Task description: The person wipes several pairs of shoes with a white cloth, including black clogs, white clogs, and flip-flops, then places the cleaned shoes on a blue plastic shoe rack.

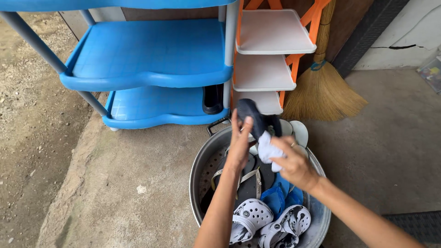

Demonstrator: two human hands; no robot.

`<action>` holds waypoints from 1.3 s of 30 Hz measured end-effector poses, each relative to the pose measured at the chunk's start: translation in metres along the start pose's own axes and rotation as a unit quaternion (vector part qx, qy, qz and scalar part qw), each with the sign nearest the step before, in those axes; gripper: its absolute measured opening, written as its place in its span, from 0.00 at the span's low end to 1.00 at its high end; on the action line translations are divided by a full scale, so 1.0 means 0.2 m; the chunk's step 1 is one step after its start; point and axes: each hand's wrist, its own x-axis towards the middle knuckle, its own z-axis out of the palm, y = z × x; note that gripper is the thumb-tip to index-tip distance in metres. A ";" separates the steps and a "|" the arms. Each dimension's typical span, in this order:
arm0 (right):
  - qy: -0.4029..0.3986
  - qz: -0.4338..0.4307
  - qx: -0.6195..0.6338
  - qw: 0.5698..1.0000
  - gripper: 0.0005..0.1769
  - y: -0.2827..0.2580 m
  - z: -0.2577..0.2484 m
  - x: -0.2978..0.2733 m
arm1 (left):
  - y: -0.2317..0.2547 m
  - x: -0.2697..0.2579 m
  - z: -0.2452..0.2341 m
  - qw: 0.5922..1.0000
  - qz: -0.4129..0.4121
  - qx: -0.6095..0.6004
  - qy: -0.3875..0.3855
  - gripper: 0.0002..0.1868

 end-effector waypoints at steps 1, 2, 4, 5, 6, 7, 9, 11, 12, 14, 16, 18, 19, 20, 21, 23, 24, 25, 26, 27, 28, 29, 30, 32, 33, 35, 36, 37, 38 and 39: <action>-0.036 0.022 0.005 0.999 0.19 -0.01 0.03 -0.05 | 0.02 -0.02 -0.01 1.000 0.007 -0.014 -0.013 0.51; -0.074 0.045 0.009 0.996 0.21 -0.02 0.03 -0.10 | 0.03 -0.05 -0.02 0.999 0.013 -0.029 -0.026 0.53; -0.084 0.069 0.035 0.993 0.21 -0.02 0.02 -0.12 | 0.05 -0.09 -0.01 0.998 0.050 -0.013 -0.040 0.56; -0.090 0.081 0.049 0.992 0.21 -0.01 0.01 -0.10 | 0.06 -0.11 -0.01 0.996 0.082 0.019 -0.040 0.57; -0.042 0.091 0.057 0.993 0.20 -0.01 0.01 -0.08 | 0.07 -0.12 -0.01 0.992 0.111 0.051 -0.038 0.58; 0.005 0.102 0.065 0.993 0.18 -0.01 0.01 -0.05 | 0.08 -0.12 -0.01 0.994 0.100 0.033 -0.017 0.56; 0.071 0.131 0.079 0.986 0.18 0.00 0.03 0.02 | 0.06 -0.13 -0.01 0.997 0.074 -0.003 0.027 0.54; 0.114 0.167 0.087 0.976 0.20 0.01 0.07 0.06 | 0.03 -0.13 -0.01 0.989 0.122 -0.087 0.011 0.50; 0.086 0.134 0.061 0.985 0.20 0.00 0.09 0.06 | 0.02 -0.14 -0.03 0.981 0.144 -0.127 0.002 0.49; 0.028 0.064 0.008 0.998 0.21 -0.01 0.12 0.03 | -0.03 -0.16 -0.06 0.983 0.114 -0.143 0.003 0.45; -0.002 0.073 0.041 0.996 0.22 0.00 0.10 -0.03 | -0.09 -0.17 -0.12 0.983 0.067 -0.168 0.026 0.42; -0.017 0.104 0.067 0.992 0.21 0.01 0.05 -0.07 | -0.14 -0.19 -0.18 0.977 -0.001 -0.199 0.070 0.39; -0.017 0.132 0.076 0.988 0.20 0.02 0.03 -0.08 | -0.15 -0.20 -0.22 0.974 0.002 -0.220 0.046 0.39; -0.018 0.156 0.082 0.984 0.19 0.05 0.01 -0.06 | -0.16 -0.20 -0.24 0.970 0.006 -0.244 0.020 0.39; 0.017 0.170 0.079 0.982 0.18 0.07 0.01 -0.03 | -0.16 -0.20 -0.24 0.964 0.011 -0.267 -0.005 0.39; 0.083 0.199 0.070 0.974 0.16 0.10 0.02 0.04 | -0.19 -0.19 -0.23 0.976 0.004 -0.213 0.047 0.34; 0.088 0.181 0.076 0.977 0.17 0.09 0.06 0.08 | -0.19 -0.19 -0.22 0.980 0.000 -0.184 0.073 0.32; 0.093 0.163 0.082 0.979 0.18 0.08 0.11 0.11 | -0.19 -0.19 -0.22 0.981 0.017 -0.180 0.070 0.33; 0.098 0.144 0.088 0.981 0.19 0.07 0.15 0.12 | -0.20 -0.19 -0.21 0.982 0.035 -0.176 0.065 0.33; 0.067 0.127 0.069 0.987 0.19 0.04 0.18 0.10 | -0.21 -0.19 -0.20 0.982 0.052 -0.172 0.061 0.33; 0.037 0.109 0.050 0.992 0.20 -0.01 0.21 0.05 | -0.22 -0.18 -0.21 0.977 0.054 -0.193 0.070 0.34; 0.008 0.092 0.031 0.995 0.20 -0.04 0.23 0.01 | -0.23 -0.18 -0.22 0.972 0.056 -0.214 0.080 0.35; -0.022 0.103 0.045 0.993 0.20 -0.06 0.23 -0.05 | -0.23 -0.17 -0.22 0.966 0.060 -0.236 0.089 0.36; -0.082 0.126 0.074 0.986 0.19 -0.05 0.18 -0.18 | -0.24 -0.19 -0.26 0.949 0.051 -0.306 0.062 0.39; -0.080 0.144 0.086 0.983 0.20 -0.04 0.16 -0.25 | -0.25 -0.19 -0.29 0.938 0.046 -0.341 0.049 0.41; -0.075 0.184 0.106 0.974 0.22 0.01 0.11 -0.35 | -0.25 -0.20 -0.32 0.968 0.147 -0.015 0.201 0.45; -0.051 0.213 0.098 0.971 0.21 0.04 0.10 -0.38 | -0.24 -0.21 -0.32 0.932 0.193 0.150 0.266 0.49; -0.028 0.243 0.090 0.966 0.19 0.08 0.09 -0.40 | -0.23 -0.22 -0.32 0.892 0.259 0.239 0.284 0.48; -0.004 0.271 0.083 0.959 0.18 0.11 0.09 -0.41 | -0.21 -0.25 -0.32 0.837 0.321 0.326 0.299 0.47; 0.002 0.304 0.088 0.949 0.19 0.14 0.11 -0.41 | -0.20 -0.28 -0.31 0.771 0.378 0.409 0.309 0.46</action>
